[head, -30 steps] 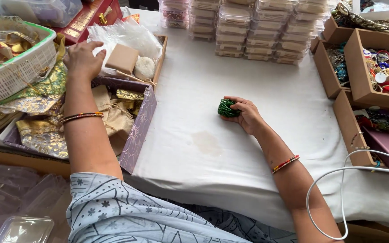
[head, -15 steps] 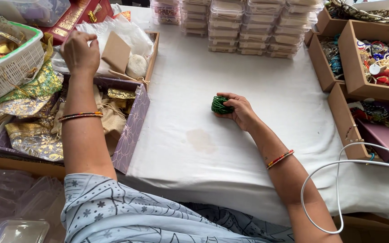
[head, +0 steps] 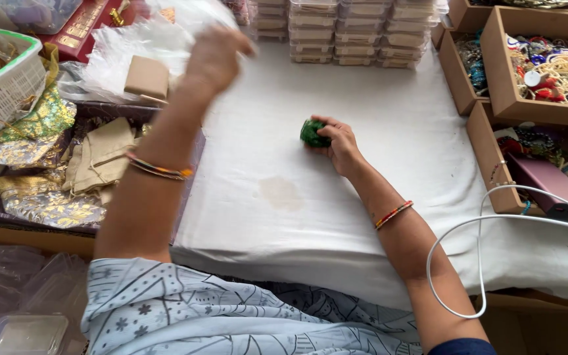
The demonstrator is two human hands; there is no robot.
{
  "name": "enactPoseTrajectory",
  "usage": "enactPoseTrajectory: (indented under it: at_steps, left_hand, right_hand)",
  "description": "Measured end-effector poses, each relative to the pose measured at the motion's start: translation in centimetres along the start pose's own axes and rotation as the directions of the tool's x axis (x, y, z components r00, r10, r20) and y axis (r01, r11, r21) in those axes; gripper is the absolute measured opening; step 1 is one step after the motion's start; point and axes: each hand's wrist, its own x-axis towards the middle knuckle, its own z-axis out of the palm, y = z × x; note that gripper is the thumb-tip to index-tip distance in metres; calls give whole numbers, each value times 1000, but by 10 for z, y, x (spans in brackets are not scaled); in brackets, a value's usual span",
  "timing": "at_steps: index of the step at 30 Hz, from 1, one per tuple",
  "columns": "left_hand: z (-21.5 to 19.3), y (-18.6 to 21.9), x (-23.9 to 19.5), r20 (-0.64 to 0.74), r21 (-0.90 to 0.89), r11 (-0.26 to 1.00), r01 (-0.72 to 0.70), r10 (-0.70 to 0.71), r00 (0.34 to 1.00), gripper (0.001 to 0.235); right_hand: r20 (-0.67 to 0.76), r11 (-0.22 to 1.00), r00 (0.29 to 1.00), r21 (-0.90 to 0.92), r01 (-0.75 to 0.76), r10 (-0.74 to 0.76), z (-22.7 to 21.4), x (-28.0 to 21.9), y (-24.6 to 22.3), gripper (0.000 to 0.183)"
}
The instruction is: The person ties a small beige pouch, places it into a clear plastic container, and then stacks the container. They then take a green beaded necklace, coil it, place it into a small plastic bag, and finally put the bagged necklace into another beige pouch, which they tie closed.
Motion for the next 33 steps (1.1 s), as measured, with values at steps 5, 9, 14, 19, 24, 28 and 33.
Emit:
enactPoseTrajectory:
  at_steps: [5, 9, 14, 19, 24, 28, 33]
  left_hand:
    - [5, 124, -10, 378, -389, 915, 107, 52, 924, 37]
    - [1, 134, -13, 277, -803, 528, 275, -77, 958, 61]
    - [72, 75, -43, 382, -651, 512, 561, -417, 825, 77]
    - [119, 61, -68, 77, 261, 909, 324, -354, 932, 86]
    - [136, 126, -60, 455, 7, 950, 312, -281, 845, 70]
    - [103, 167, -57, 632, 13, 967, 256, -206, 747, 85]
    - [130, 98, -75, 375, -317, 855, 410, -283, 883, 64]
  right_hand:
    - [-315, 900, 900, 219, 377, -301, -28, 14, -3, 45]
    - [-543, 827, 783, 259, 500, -303, -50, 19, -13, 46]
    - [-628, 826, 741, 272, 494, -236, -65, 21, -16, 46]
    - [-576, 862, 787, 264, 433, -219, -64, 29, -10, 45]
    - [-503, 877, 831, 257, 405, -237, -63, 34, 2, 44]
    - [-461, 868, 848, 270, 416, -263, -67, 38, 3, 44]
    - [-439, 929, 869, 171, 330, -228, -52, 25, -10, 45]
